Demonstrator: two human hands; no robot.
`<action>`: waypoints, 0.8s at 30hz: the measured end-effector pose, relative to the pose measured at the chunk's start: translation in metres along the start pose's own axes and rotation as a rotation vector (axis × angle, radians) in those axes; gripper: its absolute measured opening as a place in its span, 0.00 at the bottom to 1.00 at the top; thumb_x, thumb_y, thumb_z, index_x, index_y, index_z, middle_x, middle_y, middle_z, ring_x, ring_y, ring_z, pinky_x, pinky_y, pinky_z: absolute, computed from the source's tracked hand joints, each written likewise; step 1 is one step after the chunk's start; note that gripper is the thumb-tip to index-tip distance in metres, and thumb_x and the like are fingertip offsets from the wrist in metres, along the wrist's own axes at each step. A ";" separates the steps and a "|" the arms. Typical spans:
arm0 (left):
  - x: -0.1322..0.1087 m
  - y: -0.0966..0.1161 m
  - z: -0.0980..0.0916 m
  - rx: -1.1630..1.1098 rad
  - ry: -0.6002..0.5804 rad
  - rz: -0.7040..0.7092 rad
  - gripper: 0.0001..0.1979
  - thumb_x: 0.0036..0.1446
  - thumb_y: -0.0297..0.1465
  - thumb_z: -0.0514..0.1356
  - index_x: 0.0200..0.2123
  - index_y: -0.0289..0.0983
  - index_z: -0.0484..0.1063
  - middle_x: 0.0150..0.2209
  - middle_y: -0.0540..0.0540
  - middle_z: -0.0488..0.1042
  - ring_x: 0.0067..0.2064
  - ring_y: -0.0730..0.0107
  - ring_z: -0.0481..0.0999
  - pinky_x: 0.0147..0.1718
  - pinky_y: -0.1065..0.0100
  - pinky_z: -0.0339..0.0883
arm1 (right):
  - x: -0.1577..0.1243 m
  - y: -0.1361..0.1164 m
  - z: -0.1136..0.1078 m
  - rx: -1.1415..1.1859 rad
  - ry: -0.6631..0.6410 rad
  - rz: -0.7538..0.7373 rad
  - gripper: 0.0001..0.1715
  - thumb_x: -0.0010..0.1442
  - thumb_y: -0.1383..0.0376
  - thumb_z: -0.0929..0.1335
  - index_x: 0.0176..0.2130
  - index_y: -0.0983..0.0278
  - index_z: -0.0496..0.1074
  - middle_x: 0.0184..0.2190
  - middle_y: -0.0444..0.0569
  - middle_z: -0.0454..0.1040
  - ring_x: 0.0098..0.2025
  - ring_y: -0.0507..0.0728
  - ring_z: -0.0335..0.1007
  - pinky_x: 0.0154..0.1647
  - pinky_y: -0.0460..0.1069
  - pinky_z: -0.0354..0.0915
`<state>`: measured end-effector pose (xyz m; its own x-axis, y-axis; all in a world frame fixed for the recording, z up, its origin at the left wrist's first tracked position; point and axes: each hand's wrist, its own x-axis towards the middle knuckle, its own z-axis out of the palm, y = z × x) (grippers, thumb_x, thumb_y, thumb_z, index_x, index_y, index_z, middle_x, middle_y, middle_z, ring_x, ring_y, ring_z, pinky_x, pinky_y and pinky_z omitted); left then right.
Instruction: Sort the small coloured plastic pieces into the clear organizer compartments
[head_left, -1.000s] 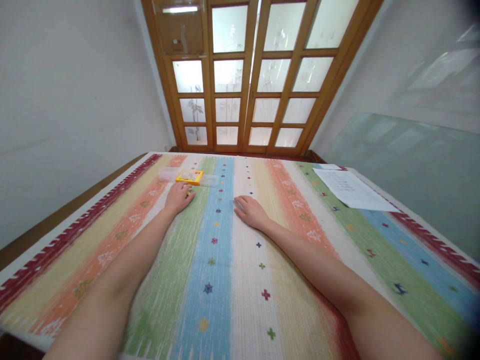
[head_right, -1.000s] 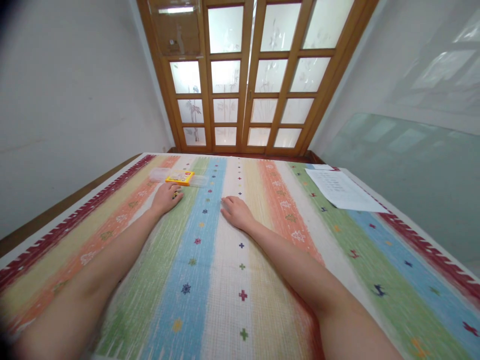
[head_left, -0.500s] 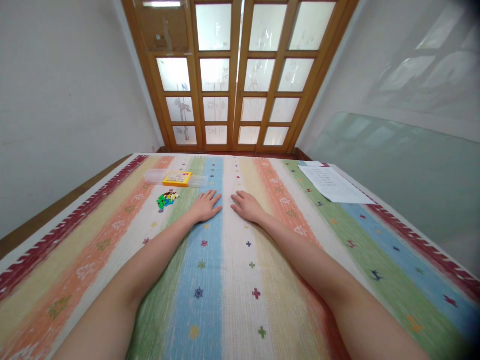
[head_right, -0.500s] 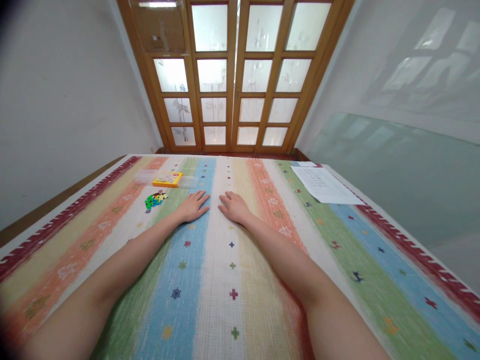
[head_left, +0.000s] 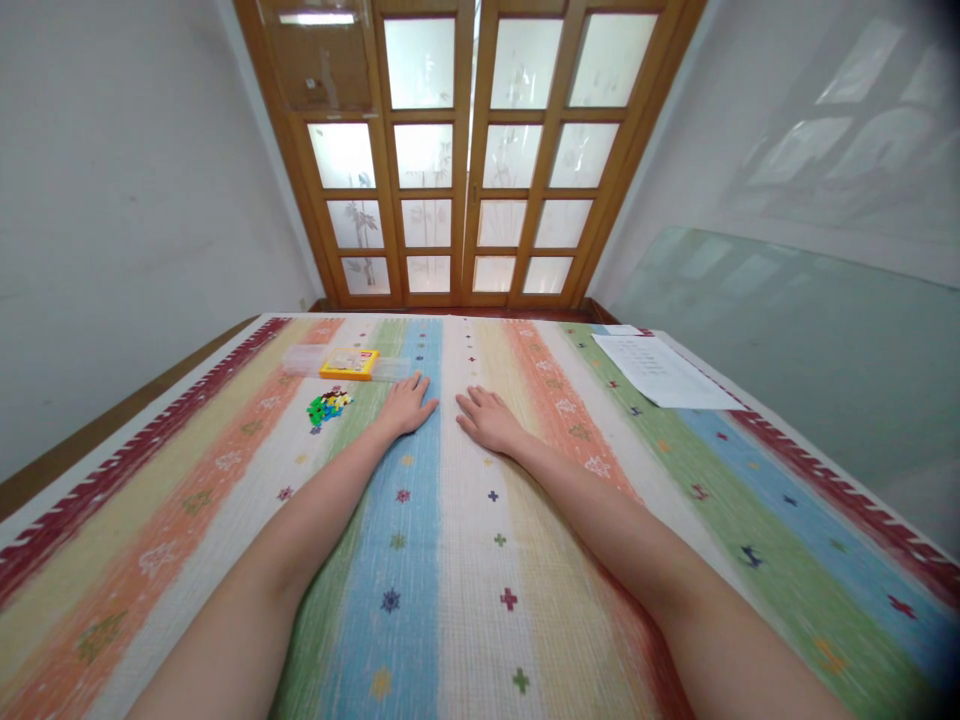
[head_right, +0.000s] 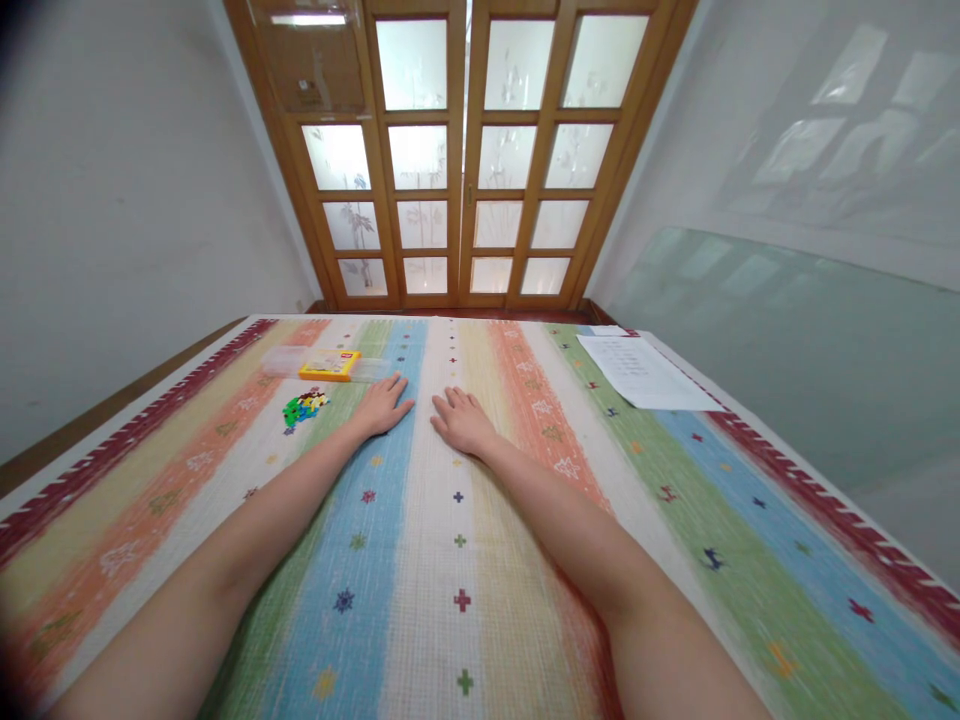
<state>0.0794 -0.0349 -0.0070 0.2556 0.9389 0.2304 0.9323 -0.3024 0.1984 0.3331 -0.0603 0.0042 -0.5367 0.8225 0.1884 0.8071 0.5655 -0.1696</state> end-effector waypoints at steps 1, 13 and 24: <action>0.000 -0.001 0.001 -0.007 0.002 -0.002 0.34 0.70 0.50 0.49 0.71 0.37 0.59 0.74 0.34 0.55 0.72 0.47 0.59 0.70 0.49 0.48 | 0.000 -0.001 0.000 -0.003 0.004 0.003 0.32 0.75 0.51 0.58 0.70 0.60 0.62 0.73 0.60 0.56 0.75 0.68 0.48 0.72 0.66 0.48; 0.011 -0.005 0.004 0.005 0.028 -0.091 0.35 0.70 0.49 0.50 0.70 0.33 0.58 0.73 0.29 0.56 0.72 0.45 0.58 0.69 0.50 0.50 | 0.002 -0.006 -0.001 -0.014 0.007 0.016 0.32 0.74 0.52 0.59 0.70 0.61 0.63 0.73 0.61 0.56 0.75 0.69 0.48 0.72 0.67 0.48; -0.004 0.000 -0.004 0.013 0.004 0.035 0.29 0.70 0.46 0.51 0.66 0.38 0.66 0.71 0.36 0.63 0.71 0.50 0.61 0.69 0.49 0.52 | 0.000 -0.007 -0.007 0.001 0.042 0.007 0.28 0.74 0.52 0.61 0.66 0.58 0.67 0.70 0.58 0.62 0.72 0.66 0.54 0.71 0.63 0.51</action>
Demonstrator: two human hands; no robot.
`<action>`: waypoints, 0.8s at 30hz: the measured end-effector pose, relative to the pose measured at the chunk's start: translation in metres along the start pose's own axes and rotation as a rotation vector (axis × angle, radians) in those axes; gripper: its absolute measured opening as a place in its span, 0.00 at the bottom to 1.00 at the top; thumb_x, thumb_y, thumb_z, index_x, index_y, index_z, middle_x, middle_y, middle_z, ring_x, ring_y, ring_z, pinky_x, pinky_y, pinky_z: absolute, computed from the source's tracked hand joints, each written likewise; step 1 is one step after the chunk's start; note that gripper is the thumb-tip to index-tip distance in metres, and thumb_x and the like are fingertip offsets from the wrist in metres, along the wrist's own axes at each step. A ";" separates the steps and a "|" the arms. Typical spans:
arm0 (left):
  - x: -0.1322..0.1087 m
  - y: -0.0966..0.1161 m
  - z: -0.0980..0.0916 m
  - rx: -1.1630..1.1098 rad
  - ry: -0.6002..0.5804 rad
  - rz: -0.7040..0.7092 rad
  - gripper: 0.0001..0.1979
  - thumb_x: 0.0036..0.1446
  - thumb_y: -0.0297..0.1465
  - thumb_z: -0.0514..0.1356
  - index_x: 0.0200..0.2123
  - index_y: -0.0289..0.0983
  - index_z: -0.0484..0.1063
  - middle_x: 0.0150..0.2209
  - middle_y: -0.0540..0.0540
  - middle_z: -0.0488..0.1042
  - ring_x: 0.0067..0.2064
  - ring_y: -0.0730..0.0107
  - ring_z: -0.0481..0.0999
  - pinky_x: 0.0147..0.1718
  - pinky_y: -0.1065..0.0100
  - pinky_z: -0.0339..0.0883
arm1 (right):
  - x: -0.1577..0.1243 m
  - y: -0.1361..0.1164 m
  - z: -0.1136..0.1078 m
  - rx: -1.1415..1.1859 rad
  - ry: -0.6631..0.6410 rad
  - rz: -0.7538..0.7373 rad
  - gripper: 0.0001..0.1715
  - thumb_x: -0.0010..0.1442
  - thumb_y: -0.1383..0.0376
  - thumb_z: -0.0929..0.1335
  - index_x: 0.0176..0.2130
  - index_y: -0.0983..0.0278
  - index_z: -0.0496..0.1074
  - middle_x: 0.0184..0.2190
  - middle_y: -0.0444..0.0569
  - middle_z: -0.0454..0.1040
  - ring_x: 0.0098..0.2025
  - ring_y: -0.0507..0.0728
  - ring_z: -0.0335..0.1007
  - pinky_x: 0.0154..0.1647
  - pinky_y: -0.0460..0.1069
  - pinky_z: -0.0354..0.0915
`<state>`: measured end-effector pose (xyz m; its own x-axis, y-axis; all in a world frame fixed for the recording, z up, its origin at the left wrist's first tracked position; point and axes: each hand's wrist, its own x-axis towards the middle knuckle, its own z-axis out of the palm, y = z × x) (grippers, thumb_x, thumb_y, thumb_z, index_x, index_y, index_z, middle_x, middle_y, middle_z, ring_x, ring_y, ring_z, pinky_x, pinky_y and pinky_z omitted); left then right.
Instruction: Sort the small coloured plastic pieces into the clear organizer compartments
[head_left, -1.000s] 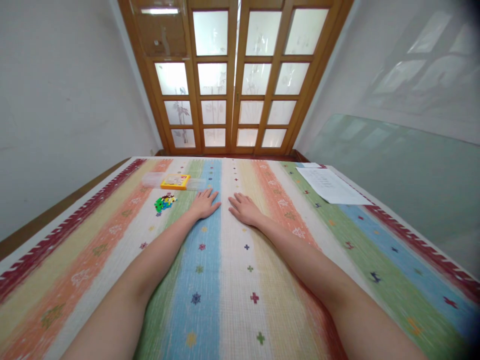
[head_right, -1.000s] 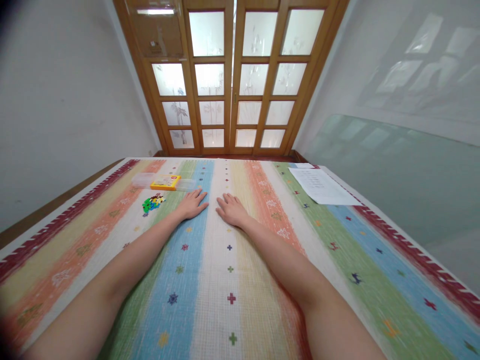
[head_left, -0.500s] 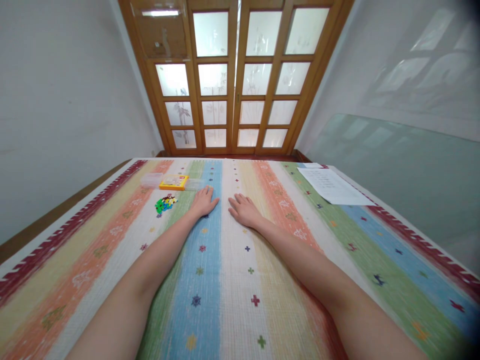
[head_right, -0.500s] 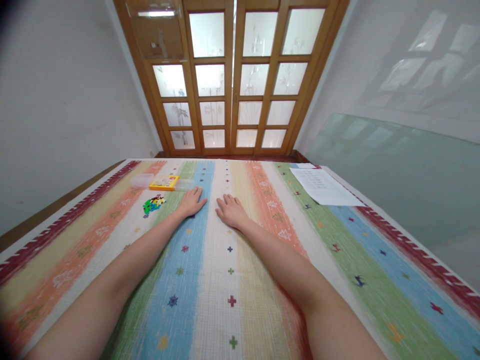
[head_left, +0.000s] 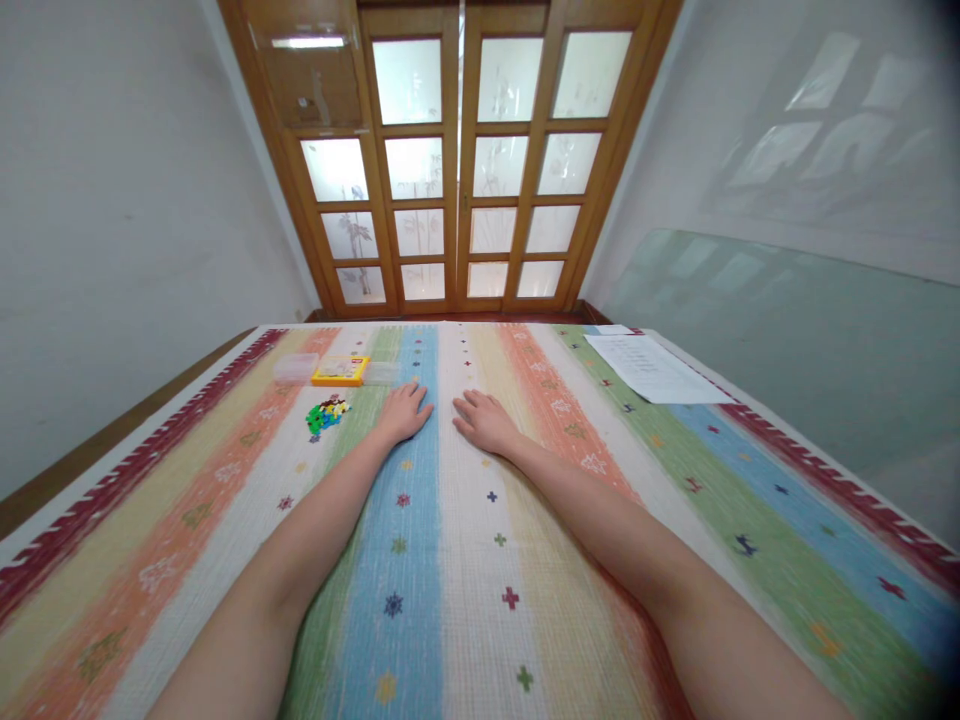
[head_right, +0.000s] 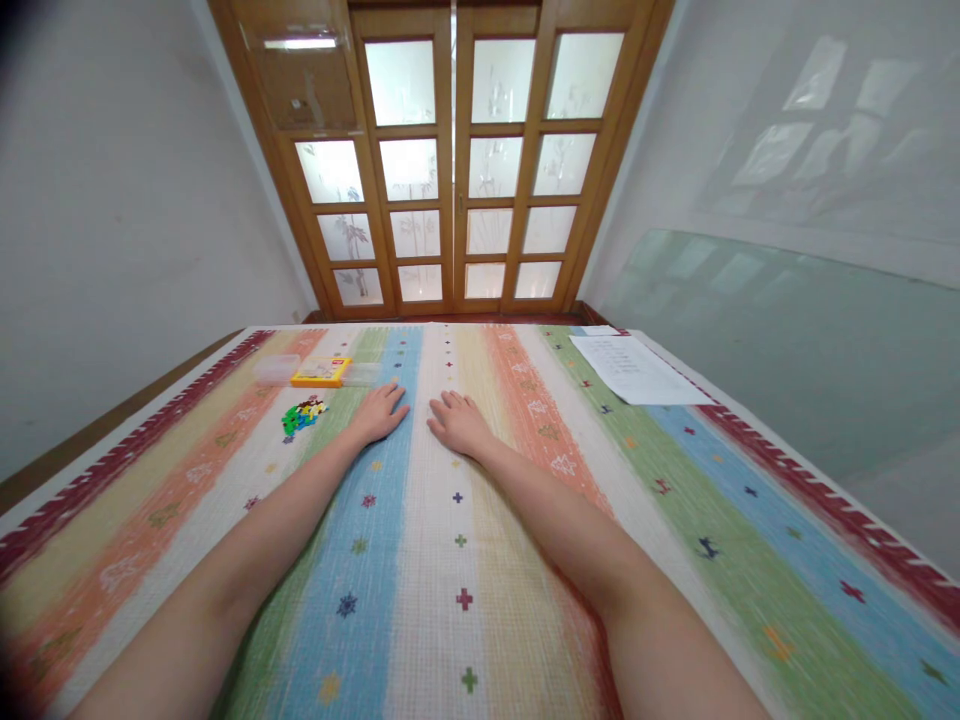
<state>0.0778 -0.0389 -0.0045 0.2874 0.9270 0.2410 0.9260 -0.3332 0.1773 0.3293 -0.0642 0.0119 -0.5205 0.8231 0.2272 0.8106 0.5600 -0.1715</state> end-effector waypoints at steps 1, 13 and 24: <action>-0.004 0.001 -0.002 -0.007 -0.026 0.030 0.29 0.70 0.46 0.51 0.67 0.39 0.66 0.71 0.36 0.62 0.72 0.50 0.60 0.70 0.49 0.51 | 0.000 0.000 -0.001 0.000 0.008 -0.003 0.28 0.73 0.52 0.61 0.66 0.58 0.68 0.69 0.58 0.63 0.72 0.65 0.55 0.70 0.62 0.52; -0.017 0.016 -0.006 -0.007 -0.159 0.038 0.34 0.69 0.50 0.50 0.73 0.42 0.58 0.75 0.37 0.52 0.76 0.44 0.50 0.71 0.40 0.44 | 0.000 0.003 0.000 -0.004 0.005 -0.018 0.29 0.73 0.51 0.62 0.67 0.58 0.67 0.69 0.58 0.63 0.72 0.65 0.55 0.70 0.61 0.53; -0.019 0.021 -0.008 -0.009 -0.144 0.131 0.36 0.68 0.54 0.49 0.72 0.43 0.59 0.75 0.41 0.52 0.76 0.48 0.50 0.73 0.44 0.43 | -0.001 0.002 0.000 -0.006 0.016 -0.037 0.29 0.73 0.52 0.62 0.66 0.61 0.68 0.69 0.59 0.64 0.71 0.65 0.57 0.70 0.61 0.53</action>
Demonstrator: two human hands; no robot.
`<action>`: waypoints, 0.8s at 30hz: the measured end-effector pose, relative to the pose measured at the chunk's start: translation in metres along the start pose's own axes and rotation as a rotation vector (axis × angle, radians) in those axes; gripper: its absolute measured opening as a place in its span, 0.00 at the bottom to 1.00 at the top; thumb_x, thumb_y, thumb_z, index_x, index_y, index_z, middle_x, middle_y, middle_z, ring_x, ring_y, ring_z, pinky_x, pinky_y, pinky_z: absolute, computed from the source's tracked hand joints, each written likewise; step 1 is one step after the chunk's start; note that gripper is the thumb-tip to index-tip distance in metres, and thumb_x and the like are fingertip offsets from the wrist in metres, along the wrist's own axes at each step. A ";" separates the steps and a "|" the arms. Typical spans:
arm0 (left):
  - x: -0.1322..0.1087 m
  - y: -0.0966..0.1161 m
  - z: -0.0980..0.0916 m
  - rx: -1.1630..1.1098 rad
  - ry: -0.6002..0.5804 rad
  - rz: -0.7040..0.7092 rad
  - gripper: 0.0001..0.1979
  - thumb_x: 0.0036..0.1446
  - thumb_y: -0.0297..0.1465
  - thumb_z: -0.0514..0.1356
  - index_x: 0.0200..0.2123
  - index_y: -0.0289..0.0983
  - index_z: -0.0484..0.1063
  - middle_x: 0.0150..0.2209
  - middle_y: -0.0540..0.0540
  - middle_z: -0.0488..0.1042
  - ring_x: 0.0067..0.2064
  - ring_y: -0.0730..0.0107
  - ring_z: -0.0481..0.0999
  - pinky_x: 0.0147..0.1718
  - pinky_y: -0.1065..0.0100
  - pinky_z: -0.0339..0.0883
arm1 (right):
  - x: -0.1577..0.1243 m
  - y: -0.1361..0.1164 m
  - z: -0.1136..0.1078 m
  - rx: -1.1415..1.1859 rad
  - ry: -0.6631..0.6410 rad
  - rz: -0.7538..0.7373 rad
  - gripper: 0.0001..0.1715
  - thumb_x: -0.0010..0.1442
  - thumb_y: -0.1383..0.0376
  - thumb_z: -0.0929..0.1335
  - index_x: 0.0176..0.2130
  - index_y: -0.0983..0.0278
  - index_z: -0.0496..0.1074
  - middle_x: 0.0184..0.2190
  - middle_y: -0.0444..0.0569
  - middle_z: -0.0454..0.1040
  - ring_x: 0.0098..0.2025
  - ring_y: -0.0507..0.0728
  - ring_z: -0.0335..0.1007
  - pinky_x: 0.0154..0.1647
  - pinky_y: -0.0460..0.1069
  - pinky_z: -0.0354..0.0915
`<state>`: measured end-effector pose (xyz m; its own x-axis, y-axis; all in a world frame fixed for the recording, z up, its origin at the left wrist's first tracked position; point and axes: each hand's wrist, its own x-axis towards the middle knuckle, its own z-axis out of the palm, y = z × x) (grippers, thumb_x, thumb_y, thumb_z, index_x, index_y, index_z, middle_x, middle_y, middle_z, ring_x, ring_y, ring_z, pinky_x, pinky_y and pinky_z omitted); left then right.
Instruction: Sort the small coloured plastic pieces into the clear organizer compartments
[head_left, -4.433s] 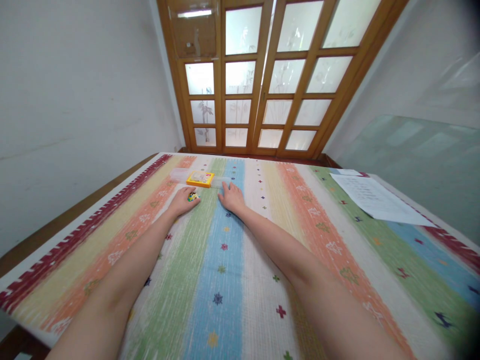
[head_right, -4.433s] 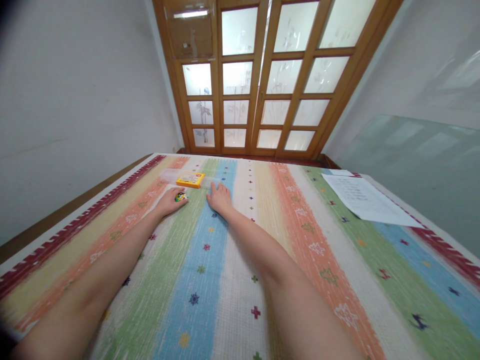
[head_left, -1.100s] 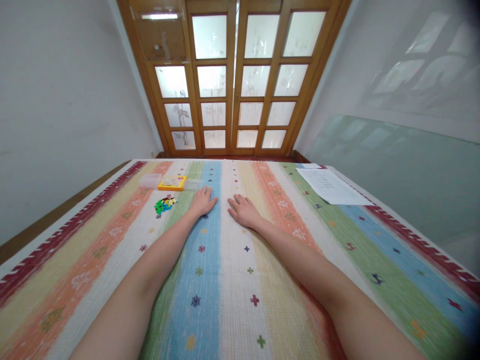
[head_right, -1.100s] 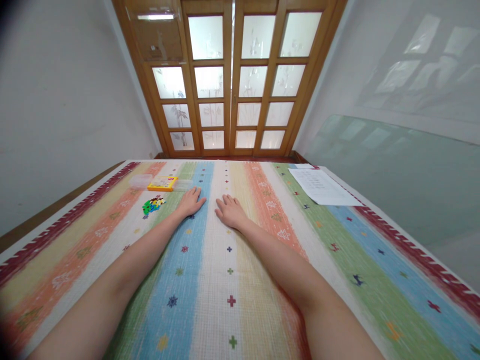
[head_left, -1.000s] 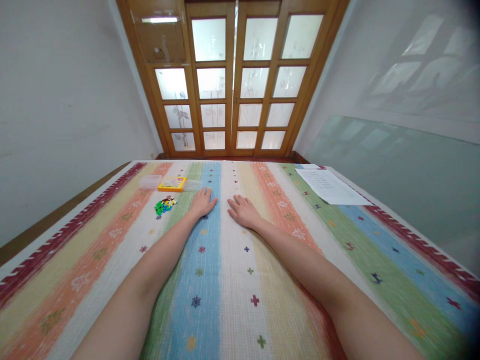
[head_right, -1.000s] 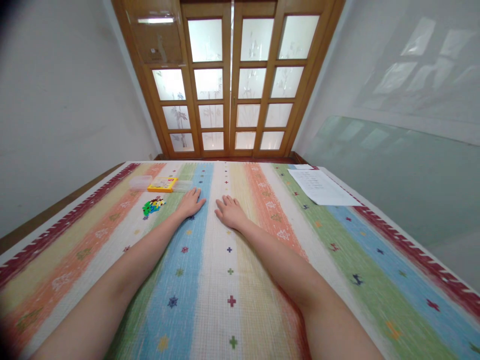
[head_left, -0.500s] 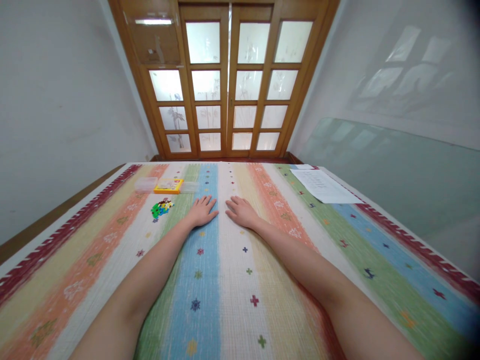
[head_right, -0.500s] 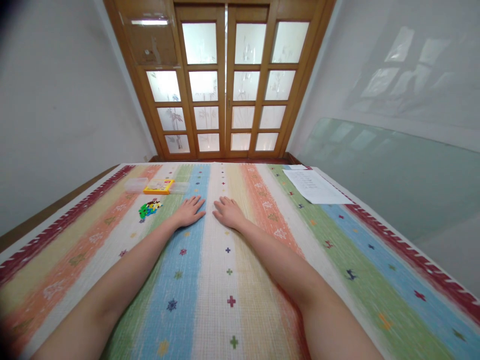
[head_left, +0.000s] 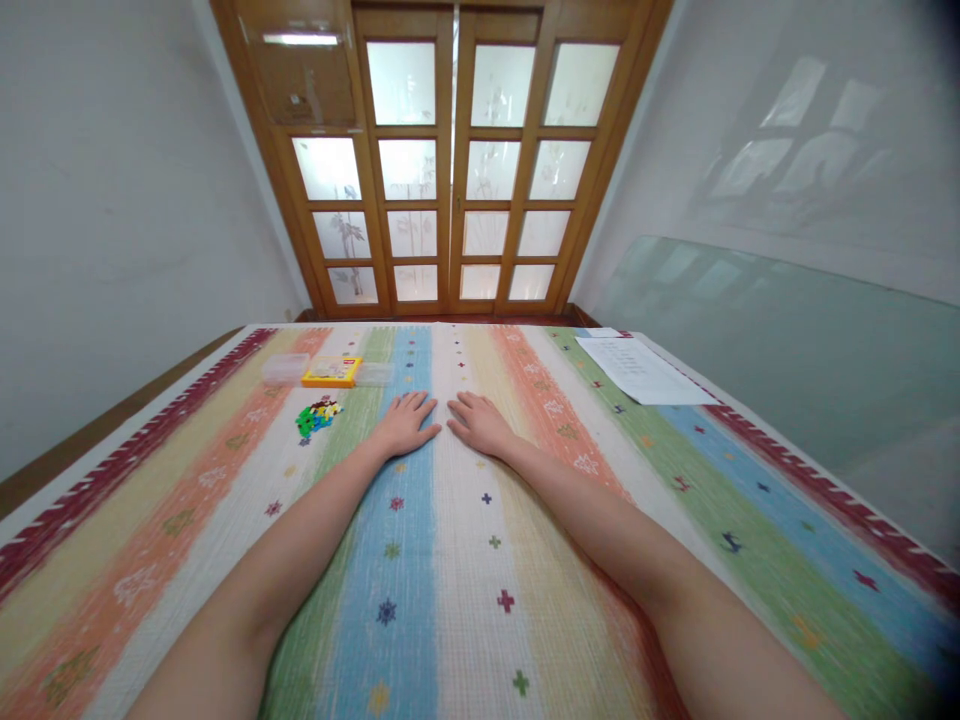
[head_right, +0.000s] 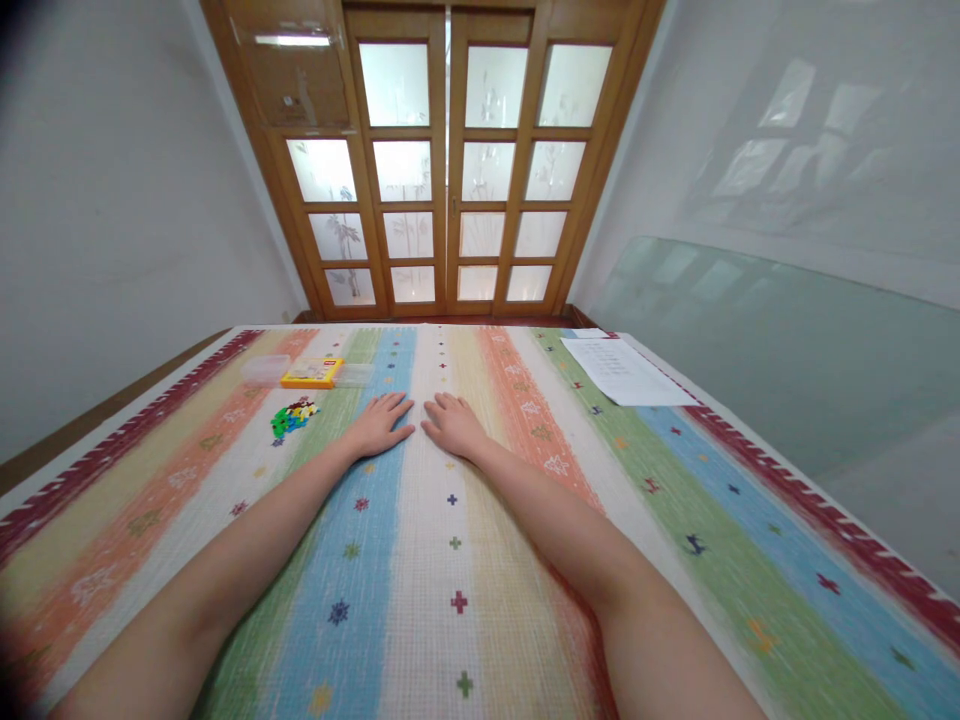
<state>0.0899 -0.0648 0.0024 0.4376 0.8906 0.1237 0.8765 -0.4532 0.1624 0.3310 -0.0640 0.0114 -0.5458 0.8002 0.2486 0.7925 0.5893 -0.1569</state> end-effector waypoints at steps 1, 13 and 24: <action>0.000 0.001 0.000 0.007 -0.005 0.008 0.37 0.68 0.55 0.48 0.73 0.42 0.58 0.76 0.41 0.52 0.76 0.48 0.50 0.73 0.45 0.42 | 0.000 0.000 0.001 -0.003 0.003 -0.001 0.29 0.74 0.52 0.62 0.66 0.61 0.68 0.68 0.59 0.64 0.71 0.65 0.57 0.70 0.61 0.53; 0.001 -0.001 -0.001 0.038 -0.083 0.041 0.41 0.68 0.57 0.45 0.75 0.40 0.52 0.77 0.39 0.45 0.77 0.47 0.46 0.73 0.46 0.37 | -0.002 0.014 0.000 -0.005 -0.164 -0.110 0.44 0.72 0.40 0.54 0.75 0.60 0.55 0.76 0.57 0.48 0.77 0.68 0.43 0.75 0.65 0.42; -0.013 0.002 -0.010 0.005 -0.100 0.045 0.44 0.65 0.61 0.47 0.75 0.43 0.52 0.77 0.40 0.44 0.77 0.45 0.43 0.73 0.46 0.38 | -0.013 0.008 0.000 0.005 -0.174 -0.077 0.47 0.70 0.36 0.54 0.75 0.59 0.53 0.77 0.57 0.46 0.77 0.70 0.41 0.75 0.67 0.42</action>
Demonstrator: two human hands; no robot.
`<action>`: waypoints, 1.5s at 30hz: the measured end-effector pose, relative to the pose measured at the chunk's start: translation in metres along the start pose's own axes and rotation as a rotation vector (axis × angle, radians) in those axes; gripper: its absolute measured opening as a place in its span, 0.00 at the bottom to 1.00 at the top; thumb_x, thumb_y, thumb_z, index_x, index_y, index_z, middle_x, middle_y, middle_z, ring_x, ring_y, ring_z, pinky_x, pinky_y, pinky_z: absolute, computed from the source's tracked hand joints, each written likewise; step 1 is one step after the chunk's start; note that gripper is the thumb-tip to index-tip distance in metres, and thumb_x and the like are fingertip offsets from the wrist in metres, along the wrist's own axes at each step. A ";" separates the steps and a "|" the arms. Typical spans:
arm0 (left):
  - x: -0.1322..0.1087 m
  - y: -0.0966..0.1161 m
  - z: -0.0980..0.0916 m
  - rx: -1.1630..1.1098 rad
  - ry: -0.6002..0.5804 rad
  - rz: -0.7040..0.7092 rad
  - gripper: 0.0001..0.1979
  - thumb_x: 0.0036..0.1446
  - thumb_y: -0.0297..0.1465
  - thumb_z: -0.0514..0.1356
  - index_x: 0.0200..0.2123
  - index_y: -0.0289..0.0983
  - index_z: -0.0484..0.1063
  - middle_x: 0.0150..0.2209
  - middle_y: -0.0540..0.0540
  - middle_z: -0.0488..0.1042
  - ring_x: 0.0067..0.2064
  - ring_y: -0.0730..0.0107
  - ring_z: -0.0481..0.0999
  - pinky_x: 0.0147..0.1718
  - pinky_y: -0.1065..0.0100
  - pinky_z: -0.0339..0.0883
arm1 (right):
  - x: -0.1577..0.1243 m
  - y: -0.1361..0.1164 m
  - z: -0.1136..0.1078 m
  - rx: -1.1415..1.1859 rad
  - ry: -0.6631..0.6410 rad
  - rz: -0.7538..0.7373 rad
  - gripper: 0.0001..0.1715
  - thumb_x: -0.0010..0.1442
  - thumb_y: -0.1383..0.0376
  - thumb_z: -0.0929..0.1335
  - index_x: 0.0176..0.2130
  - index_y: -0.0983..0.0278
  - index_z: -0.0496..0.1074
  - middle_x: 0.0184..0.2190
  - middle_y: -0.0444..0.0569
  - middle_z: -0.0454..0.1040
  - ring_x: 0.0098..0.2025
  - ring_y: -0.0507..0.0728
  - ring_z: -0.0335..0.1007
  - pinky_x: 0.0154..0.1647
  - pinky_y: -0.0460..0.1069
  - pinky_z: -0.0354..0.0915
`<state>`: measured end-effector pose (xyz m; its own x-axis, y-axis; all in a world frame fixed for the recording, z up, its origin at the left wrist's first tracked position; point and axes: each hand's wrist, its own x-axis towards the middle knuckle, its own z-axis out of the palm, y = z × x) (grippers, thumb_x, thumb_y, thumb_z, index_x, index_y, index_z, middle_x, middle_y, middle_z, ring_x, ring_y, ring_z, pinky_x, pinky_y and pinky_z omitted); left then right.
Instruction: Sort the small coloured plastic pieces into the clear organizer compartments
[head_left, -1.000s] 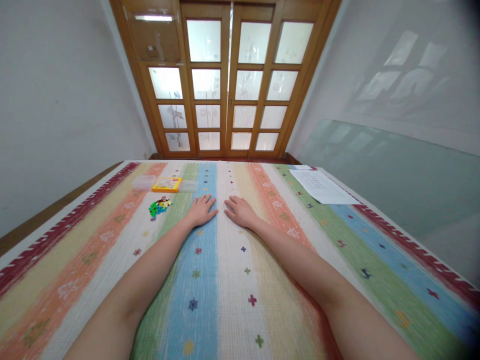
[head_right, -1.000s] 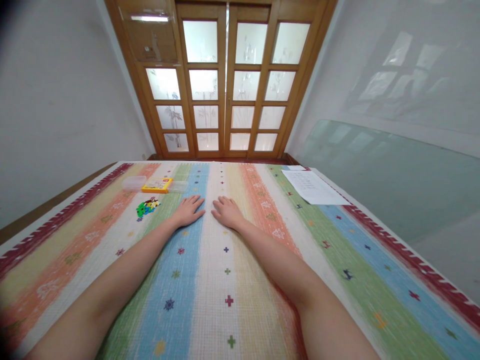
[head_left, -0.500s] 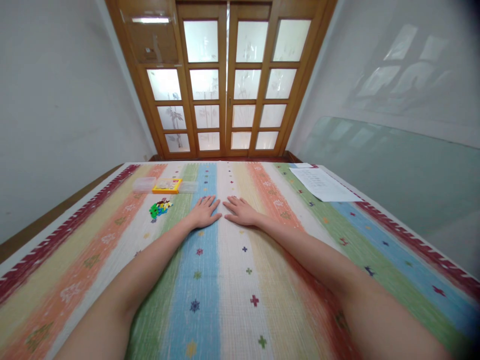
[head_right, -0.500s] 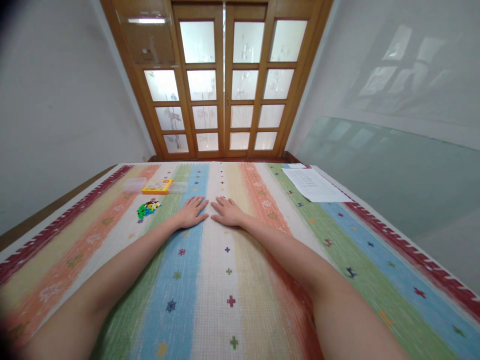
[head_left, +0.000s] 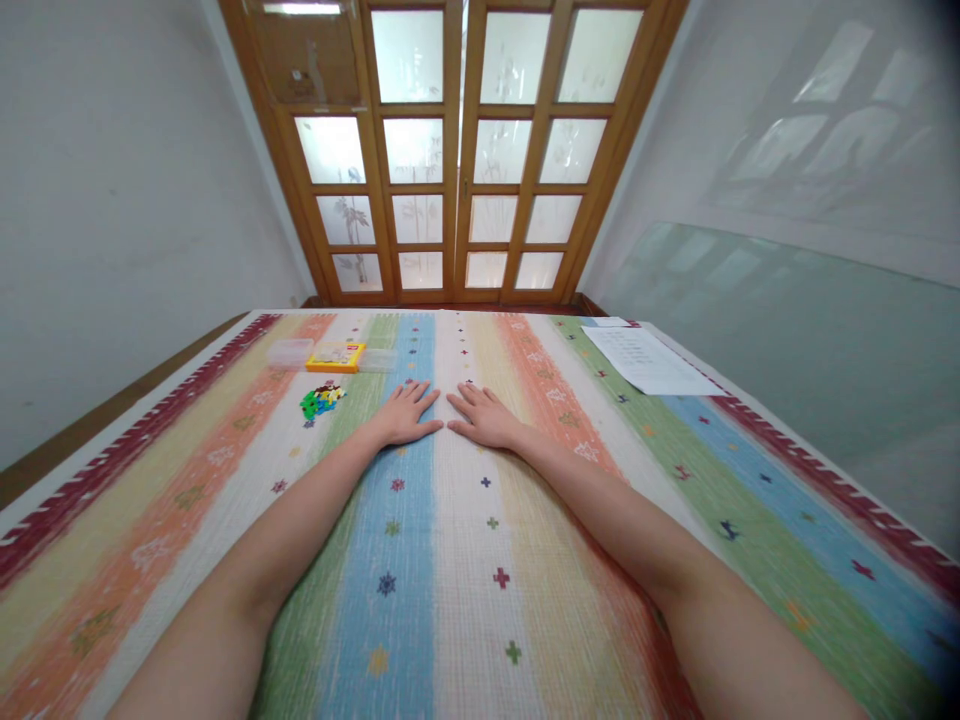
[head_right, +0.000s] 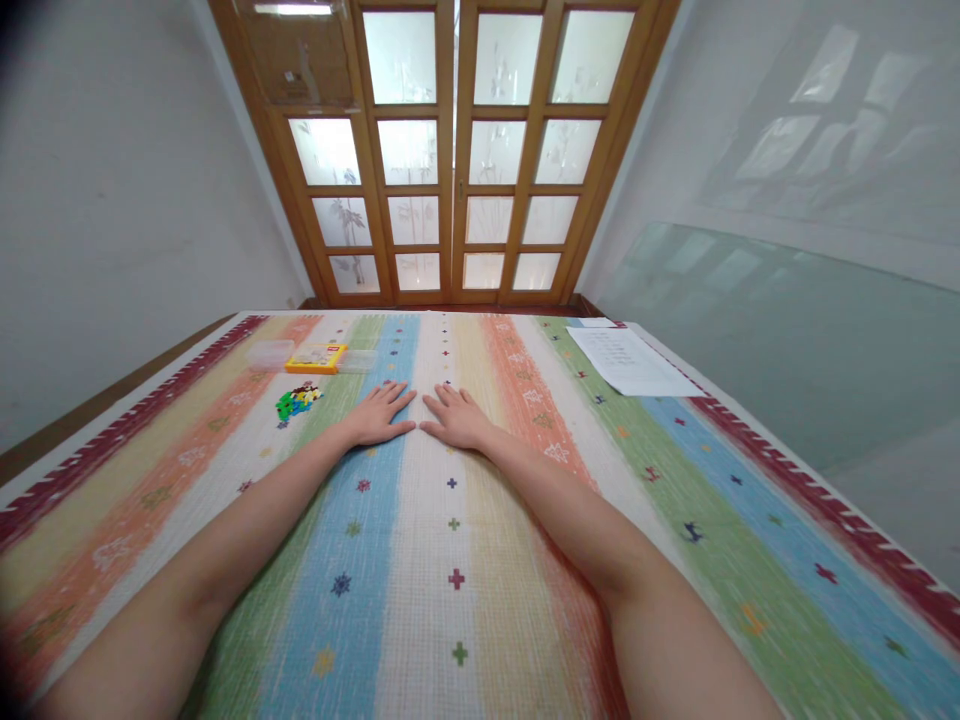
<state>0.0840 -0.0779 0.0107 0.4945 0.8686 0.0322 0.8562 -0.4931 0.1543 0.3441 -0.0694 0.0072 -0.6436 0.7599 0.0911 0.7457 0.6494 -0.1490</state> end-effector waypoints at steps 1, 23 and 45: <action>-0.001 0.000 -0.001 0.000 -0.013 0.004 0.45 0.65 0.62 0.47 0.75 0.43 0.52 0.77 0.40 0.43 0.77 0.45 0.43 0.73 0.45 0.37 | 0.000 0.000 0.000 0.000 0.004 0.000 0.47 0.70 0.36 0.54 0.75 0.59 0.53 0.77 0.56 0.46 0.77 0.70 0.41 0.75 0.67 0.42; -0.005 0.003 0.000 -0.008 0.022 0.045 0.41 0.67 0.59 0.48 0.75 0.44 0.54 0.77 0.40 0.46 0.77 0.48 0.45 0.73 0.45 0.39 | -0.002 -0.001 -0.007 0.021 -0.003 -0.041 0.47 0.69 0.35 0.56 0.75 0.57 0.55 0.76 0.56 0.47 0.77 0.69 0.43 0.75 0.66 0.42; -0.005 0.011 0.003 0.005 0.032 0.073 0.39 0.68 0.57 0.48 0.74 0.45 0.54 0.77 0.41 0.48 0.76 0.49 0.48 0.73 0.46 0.39 | -0.003 -0.001 -0.006 0.014 -0.010 -0.052 0.48 0.70 0.36 0.55 0.76 0.57 0.50 0.77 0.56 0.45 0.77 0.68 0.42 0.76 0.66 0.41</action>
<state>0.0914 -0.0874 0.0098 0.5509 0.8312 0.0748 0.8186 -0.5556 0.1456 0.3463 -0.0720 0.0131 -0.6828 0.7251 0.0893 0.7090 0.6872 -0.1584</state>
